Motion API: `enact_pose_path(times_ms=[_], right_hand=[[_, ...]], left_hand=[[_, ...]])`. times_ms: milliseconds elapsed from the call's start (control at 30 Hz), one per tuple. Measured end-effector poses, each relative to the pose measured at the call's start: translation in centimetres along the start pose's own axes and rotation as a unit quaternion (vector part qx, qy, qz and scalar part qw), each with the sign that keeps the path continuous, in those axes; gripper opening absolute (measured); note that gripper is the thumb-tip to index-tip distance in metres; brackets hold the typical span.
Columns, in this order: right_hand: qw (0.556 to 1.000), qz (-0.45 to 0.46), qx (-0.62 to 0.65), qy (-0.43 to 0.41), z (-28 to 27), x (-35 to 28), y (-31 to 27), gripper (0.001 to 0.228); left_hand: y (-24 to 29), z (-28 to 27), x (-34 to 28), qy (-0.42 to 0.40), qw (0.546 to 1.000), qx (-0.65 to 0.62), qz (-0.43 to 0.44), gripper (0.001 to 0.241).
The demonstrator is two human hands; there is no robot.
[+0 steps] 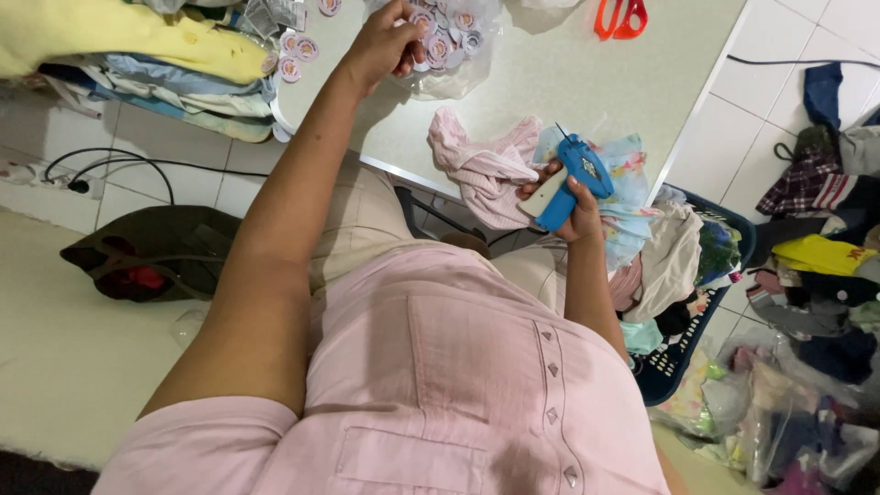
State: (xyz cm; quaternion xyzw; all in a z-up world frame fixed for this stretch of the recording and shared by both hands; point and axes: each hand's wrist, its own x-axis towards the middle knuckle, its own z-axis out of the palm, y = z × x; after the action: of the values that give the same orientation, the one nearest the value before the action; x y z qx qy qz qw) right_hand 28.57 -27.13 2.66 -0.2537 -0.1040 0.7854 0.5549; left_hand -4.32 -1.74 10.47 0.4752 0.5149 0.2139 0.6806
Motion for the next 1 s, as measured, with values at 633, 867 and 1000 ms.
enact_pose_path(times_ms=[633,867,1000], right_hand=[[1.000,-0.025,-0.005,0.015,-6.2,0.8,1.3,0.038],[1.000,-0.016,-0.010,0.018,-3.4,0.3,0.7,0.031],[1.000,-0.024,-0.004,0.020,-2.0,0.1,0.7,0.030]], left_hand=[[-9.4,-1.9,7.9,0.077,0.988,-0.011,0.131,0.031],[-7.7,-1.8,6.3,0.092,0.989,-0.049,0.103,0.031],[-6.7,-1.7,5.3,0.094,0.990,-0.053,0.096,0.034]])
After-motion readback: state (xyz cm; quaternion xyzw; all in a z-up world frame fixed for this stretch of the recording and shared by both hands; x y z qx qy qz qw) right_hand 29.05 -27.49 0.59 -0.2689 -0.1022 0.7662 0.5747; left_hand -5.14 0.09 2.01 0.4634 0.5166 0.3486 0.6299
